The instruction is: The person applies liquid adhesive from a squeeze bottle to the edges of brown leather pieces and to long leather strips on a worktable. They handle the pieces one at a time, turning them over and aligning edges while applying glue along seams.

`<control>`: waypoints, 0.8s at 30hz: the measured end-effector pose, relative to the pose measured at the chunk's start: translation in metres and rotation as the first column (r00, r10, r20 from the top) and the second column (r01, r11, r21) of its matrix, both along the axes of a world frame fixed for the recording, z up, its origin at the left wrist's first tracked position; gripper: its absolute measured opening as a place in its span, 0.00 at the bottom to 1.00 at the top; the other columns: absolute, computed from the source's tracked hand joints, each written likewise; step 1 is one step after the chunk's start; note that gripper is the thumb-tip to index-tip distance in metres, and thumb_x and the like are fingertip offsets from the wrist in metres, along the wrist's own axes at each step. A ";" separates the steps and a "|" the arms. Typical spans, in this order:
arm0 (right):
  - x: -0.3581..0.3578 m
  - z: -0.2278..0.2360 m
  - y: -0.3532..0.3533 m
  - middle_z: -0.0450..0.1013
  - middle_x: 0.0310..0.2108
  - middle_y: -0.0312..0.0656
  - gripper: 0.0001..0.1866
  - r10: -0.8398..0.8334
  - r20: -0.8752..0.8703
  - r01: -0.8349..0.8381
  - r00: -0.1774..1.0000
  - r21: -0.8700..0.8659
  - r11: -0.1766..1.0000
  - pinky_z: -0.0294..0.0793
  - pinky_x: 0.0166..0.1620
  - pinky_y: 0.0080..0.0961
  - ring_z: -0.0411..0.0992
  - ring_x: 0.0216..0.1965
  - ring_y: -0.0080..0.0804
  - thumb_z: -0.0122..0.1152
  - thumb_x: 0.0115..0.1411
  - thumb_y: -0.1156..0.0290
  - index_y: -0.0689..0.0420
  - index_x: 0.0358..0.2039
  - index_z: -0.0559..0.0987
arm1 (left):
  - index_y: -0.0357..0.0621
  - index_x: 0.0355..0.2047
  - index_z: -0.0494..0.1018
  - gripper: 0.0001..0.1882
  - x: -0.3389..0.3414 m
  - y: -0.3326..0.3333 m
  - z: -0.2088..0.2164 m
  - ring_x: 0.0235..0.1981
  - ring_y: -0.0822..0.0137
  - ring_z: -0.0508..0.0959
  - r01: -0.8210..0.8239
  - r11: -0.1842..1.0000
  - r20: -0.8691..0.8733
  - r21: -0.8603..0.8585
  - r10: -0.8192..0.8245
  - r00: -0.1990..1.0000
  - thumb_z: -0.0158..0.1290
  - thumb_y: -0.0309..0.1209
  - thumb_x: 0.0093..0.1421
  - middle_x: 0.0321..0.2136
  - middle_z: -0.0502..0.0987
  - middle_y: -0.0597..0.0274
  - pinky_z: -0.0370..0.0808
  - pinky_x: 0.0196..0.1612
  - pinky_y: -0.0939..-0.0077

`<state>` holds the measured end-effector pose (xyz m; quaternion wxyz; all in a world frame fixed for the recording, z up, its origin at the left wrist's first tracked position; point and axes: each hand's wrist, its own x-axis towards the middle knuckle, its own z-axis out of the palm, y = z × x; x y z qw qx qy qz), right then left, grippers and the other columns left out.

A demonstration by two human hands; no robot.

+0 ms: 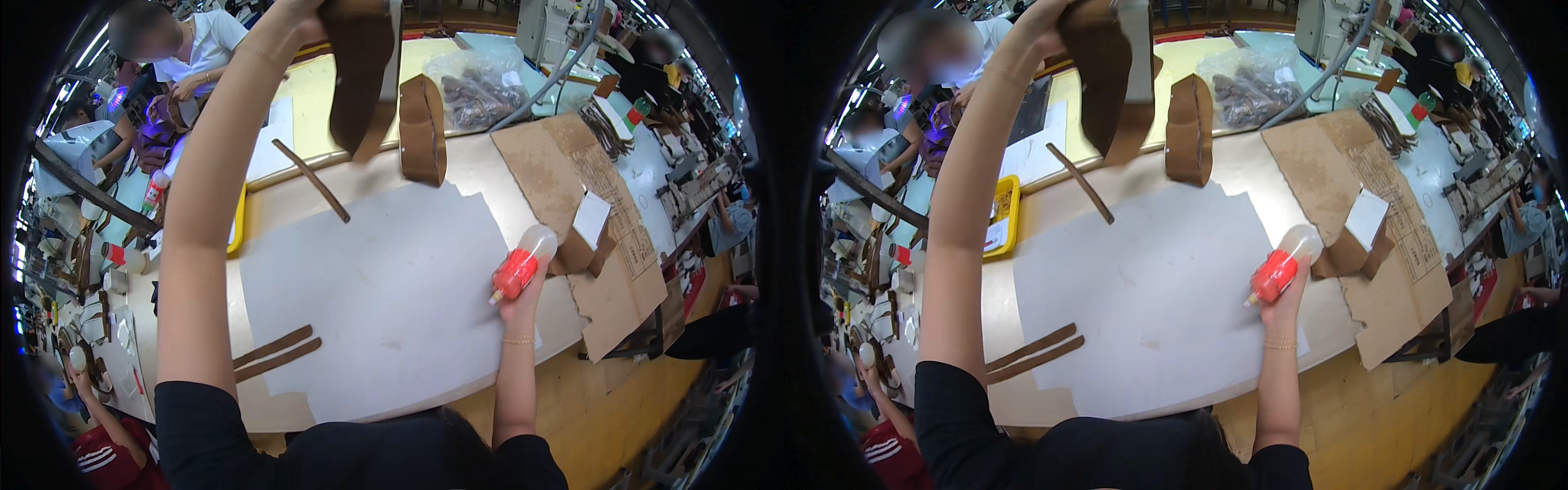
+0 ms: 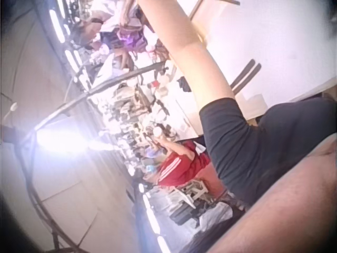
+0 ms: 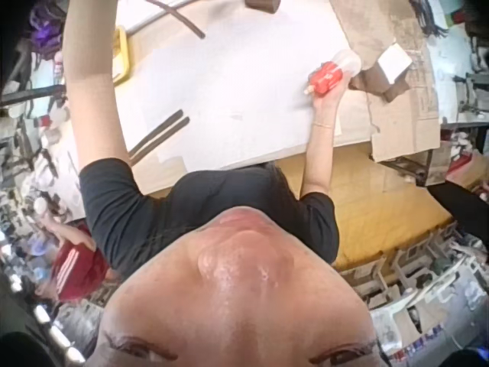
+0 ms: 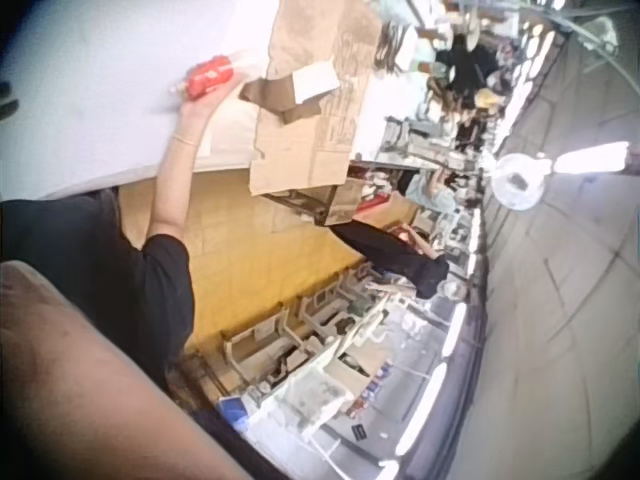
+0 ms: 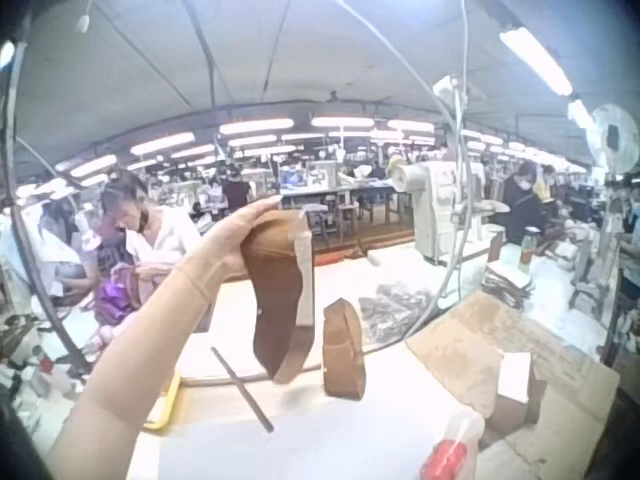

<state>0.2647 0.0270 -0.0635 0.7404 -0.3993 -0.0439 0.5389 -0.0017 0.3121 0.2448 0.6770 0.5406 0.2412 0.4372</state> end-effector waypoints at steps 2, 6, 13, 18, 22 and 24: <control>0.008 -0.004 -0.005 0.69 0.21 0.40 0.37 0.030 0.027 -0.029 0.999 -0.008 1.000 0.68 0.19 0.24 0.68 0.20 0.31 0.42 0.57 0.31 0.59 0.34 0.72 | 0.39 0.41 0.73 0.16 0.020 0.041 -0.003 0.37 0.62 0.79 0.025 0.995 0.114 0.092 -0.036 0.993 0.53 0.39 0.61 0.36 0.79 0.56 0.78 0.43 0.64; 0.014 -0.005 -0.008 0.69 0.20 0.40 0.38 0.016 0.035 -0.014 0.999 -0.047 0.999 0.67 0.19 0.24 0.68 0.19 0.31 0.40 0.57 0.30 0.58 0.34 0.72 | 0.42 0.42 0.73 0.13 0.068 0.049 -0.037 0.35 0.64 0.79 -0.186 0.981 0.181 0.049 0.175 0.968 0.50 0.36 0.62 0.35 0.78 0.59 0.79 0.41 0.64; 0.007 -0.002 -0.005 0.69 0.20 0.40 0.39 0.077 0.061 -0.075 0.995 -0.025 0.997 0.67 0.18 0.24 0.68 0.19 0.32 0.40 0.56 0.29 0.59 0.33 0.72 | 0.37 0.49 0.68 0.21 0.039 0.035 -0.256 0.45 0.65 0.75 -0.326 0.943 0.127 -0.071 0.333 0.934 0.56 0.32 0.57 0.44 0.75 0.58 0.73 0.49 0.69; 0.006 -0.004 -0.003 0.69 0.20 0.40 0.39 0.066 0.057 -0.062 0.996 -0.061 0.996 0.67 0.18 0.24 0.68 0.19 0.31 0.39 0.56 0.28 0.58 0.33 0.72 | 0.36 0.49 0.68 0.19 0.022 0.007 -0.318 0.47 0.65 0.74 -0.343 0.886 -0.027 -0.312 0.352 0.935 0.54 0.33 0.59 0.45 0.75 0.56 0.71 0.52 0.69; 0.004 -0.003 -0.003 0.69 0.20 0.40 0.39 0.071 0.076 -0.067 0.995 -0.062 0.996 0.67 0.18 0.24 0.68 0.20 0.31 0.39 0.56 0.28 0.58 0.33 0.72 | 0.35 0.48 0.67 0.20 0.026 0.000 -0.319 0.47 0.65 0.74 -0.367 0.910 -0.121 -0.194 0.349 0.929 0.54 0.34 0.59 0.45 0.75 0.55 0.70 0.51 0.73; 0.004 -0.003 -0.003 0.69 0.21 0.40 0.39 0.088 0.078 -0.084 0.993 -0.053 0.995 0.67 0.18 0.24 0.68 0.20 0.31 0.39 0.56 0.28 0.58 0.33 0.72 | 0.34 0.49 0.66 0.21 0.023 0.000 -0.322 0.47 0.65 0.74 -0.436 0.884 -0.209 -0.165 0.401 0.892 0.55 0.32 0.58 0.45 0.74 0.53 0.71 0.51 0.73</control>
